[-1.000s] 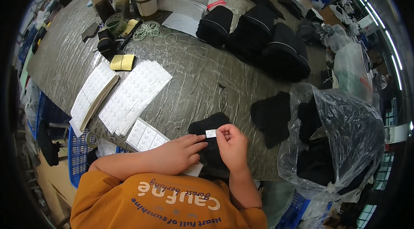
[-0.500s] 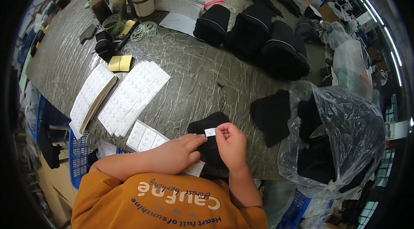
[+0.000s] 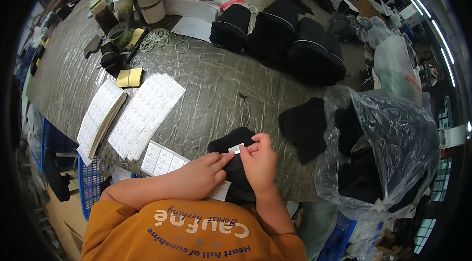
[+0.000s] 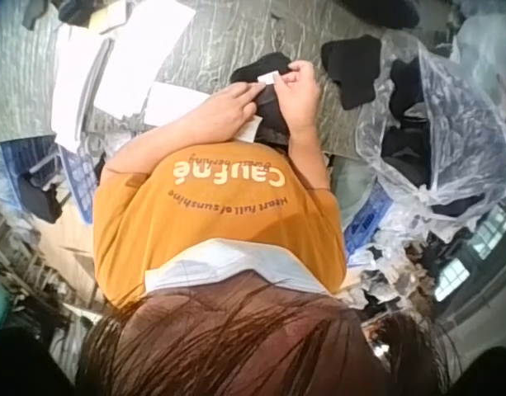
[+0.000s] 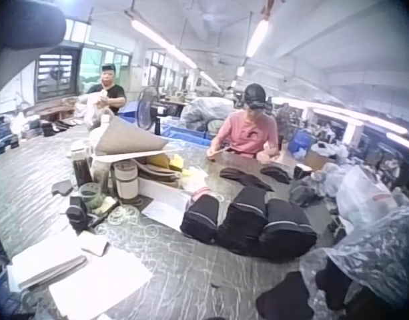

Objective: The recorder sorts through a stack of black fabric shoe components and applies white labels to them.

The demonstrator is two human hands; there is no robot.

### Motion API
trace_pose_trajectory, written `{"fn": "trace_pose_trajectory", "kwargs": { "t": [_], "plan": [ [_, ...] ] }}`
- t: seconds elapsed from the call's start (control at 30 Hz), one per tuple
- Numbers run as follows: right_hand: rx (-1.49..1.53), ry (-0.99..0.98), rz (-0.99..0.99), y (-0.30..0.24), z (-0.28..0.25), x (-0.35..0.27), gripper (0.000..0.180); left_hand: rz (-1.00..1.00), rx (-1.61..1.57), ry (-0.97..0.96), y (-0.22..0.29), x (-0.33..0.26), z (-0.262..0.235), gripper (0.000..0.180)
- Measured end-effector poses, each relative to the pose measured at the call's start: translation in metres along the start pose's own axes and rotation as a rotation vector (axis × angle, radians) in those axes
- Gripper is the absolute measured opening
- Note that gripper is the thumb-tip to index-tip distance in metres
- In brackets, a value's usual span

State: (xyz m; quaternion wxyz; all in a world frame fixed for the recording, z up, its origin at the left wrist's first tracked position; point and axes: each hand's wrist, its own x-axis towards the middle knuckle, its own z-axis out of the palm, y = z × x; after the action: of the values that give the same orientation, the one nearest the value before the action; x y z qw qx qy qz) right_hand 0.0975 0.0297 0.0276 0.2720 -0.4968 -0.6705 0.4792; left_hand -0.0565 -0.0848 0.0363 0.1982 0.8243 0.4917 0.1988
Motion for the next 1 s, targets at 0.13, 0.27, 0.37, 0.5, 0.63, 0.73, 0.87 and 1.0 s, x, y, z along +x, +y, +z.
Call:
{"fn": "trace_pose_trajectory", "kwargs": {
  "t": [0.13,0.27,0.37,0.5,0.63,0.73,0.87,1.0],
  "plan": [
    [-0.397,0.134,-0.253,0.007,-0.002,0.007,0.029,0.012,0.051,0.006,0.001,0.003,0.000,0.024],
    [-0.185,0.071,-0.134,0.023,-0.011,0.010,0.029,0.033,0.072,0.040,0.000,0.006,-0.001,0.022],
    [0.028,0.019,0.119,0.031,-0.025,0.013,0.030,0.016,0.080,0.022,0.001,0.015,-0.006,0.021],
    [-0.775,0.515,-0.294,0.031,-0.040,0.016,0.056,-0.009,0.156,0.004,-0.004,0.022,-0.002,0.021],
    [-1.000,0.474,-0.107,0.074,-0.065,0.047,0.084,-0.013,0.133,0.018,-0.007,0.020,-0.001,0.020],
    [-1.021,0.417,-0.107,0.086,-0.081,0.066,0.084,-0.025,0.143,0.003,-0.005,0.022,-0.006,0.019],
    [-1.001,0.406,-0.157,0.065,-0.090,0.073,0.085,-0.055,0.128,-0.046,-0.001,0.023,-0.015,0.020],
    [-0.482,0.267,-0.401,0.023,-0.075,0.036,0.050,-0.035,0.084,-0.059,0.000,0.011,-0.020,0.020]
  ]
}}
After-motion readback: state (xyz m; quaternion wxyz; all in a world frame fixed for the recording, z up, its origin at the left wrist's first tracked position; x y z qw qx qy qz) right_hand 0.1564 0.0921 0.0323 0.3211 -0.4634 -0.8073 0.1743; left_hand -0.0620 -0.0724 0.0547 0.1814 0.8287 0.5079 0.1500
